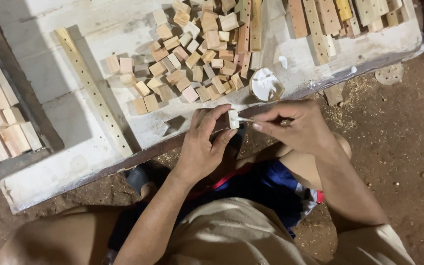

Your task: The person applies glue to small wooden blocks and attaches them to longer wooden strips with pre-drilled holes. They repeat this process multiple times, placing finished assemblies into a tray.

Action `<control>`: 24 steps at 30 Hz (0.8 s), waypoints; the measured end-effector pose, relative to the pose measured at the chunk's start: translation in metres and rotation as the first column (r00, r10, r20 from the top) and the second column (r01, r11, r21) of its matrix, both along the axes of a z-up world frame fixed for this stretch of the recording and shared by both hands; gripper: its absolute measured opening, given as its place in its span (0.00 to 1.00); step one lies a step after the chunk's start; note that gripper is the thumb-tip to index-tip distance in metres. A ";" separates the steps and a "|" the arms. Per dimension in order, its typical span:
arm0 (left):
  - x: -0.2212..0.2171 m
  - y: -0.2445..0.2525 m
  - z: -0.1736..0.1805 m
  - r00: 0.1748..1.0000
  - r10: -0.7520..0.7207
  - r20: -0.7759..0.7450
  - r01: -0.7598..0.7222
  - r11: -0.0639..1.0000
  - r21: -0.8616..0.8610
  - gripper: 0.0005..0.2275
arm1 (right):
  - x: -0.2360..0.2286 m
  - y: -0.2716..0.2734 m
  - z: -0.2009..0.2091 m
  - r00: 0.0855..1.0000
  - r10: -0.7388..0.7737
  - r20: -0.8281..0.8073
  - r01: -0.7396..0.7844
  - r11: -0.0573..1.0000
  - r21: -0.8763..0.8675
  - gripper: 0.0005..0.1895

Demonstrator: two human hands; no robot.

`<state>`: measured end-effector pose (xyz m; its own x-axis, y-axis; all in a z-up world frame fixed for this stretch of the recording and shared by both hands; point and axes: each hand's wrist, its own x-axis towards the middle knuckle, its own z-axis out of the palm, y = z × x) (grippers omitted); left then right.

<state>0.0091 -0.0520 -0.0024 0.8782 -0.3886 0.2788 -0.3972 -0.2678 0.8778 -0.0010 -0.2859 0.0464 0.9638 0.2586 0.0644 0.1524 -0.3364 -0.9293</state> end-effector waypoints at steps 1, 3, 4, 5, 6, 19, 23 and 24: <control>0.000 0.001 0.000 1.000 -0.002 -0.001 0.002 1.000 0.000 0.19 | -0.001 -0.001 -0.003 1.000 -0.002 -0.001 0.002 1.000 0.000 0.03; 0.000 0.003 0.002 1.000 -0.005 -0.027 0.005 1.000 -0.006 0.19 | -0.002 -0.003 -0.009 0.997 0.078 0.009 -0.078 0.997 0.016 0.02; 0.001 0.003 0.003 1.000 -0.004 -0.024 0.003 1.000 -0.006 0.19 | -0.001 -0.003 -0.010 0.997 0.080 0.011 -0.080 0.997 0.015 0.02; 0.000 0.003 0.003 1.000 -0.002 -0.023 0.002 1.000 -0.009 0.19 | -0.002 -0.004 -0.010 0.996 0.082 0.027 -0.083 0.996 0.020 0.02; 0.000 0.003 0.004 1.000 0.000 -0.022 0.000 1.000 -0.012 0.19 | -0.002 -0.004 -0.011 0.996 0.084 0.043 -0.085 0.996 0.024 0.01; -0.001 0.004 0.004 0.997 0.019 -0.076 -0.020 1.000 -0.006 0.19 | -0.004 -0.011 -0.012 0.998 0.059 -0.014 -0.058 0.998 0.036 0.02; 0.001 0.003 0.006 0.989 0.051 -0.135 -0.053 0.999 -0.010 0.19 | -0.001 -0.022 -0.016 0.966 -0.258 0.026 0.258 0.948 -0.186 0.06; 0.002 0.003 0.008 0.984 0.067 -0.162 -0.068 0.998 -0.002 0.19 | -0.001 -0.024 -0.017 0.921 -0.386 0.041 0.383 0.887 -0.257 0.08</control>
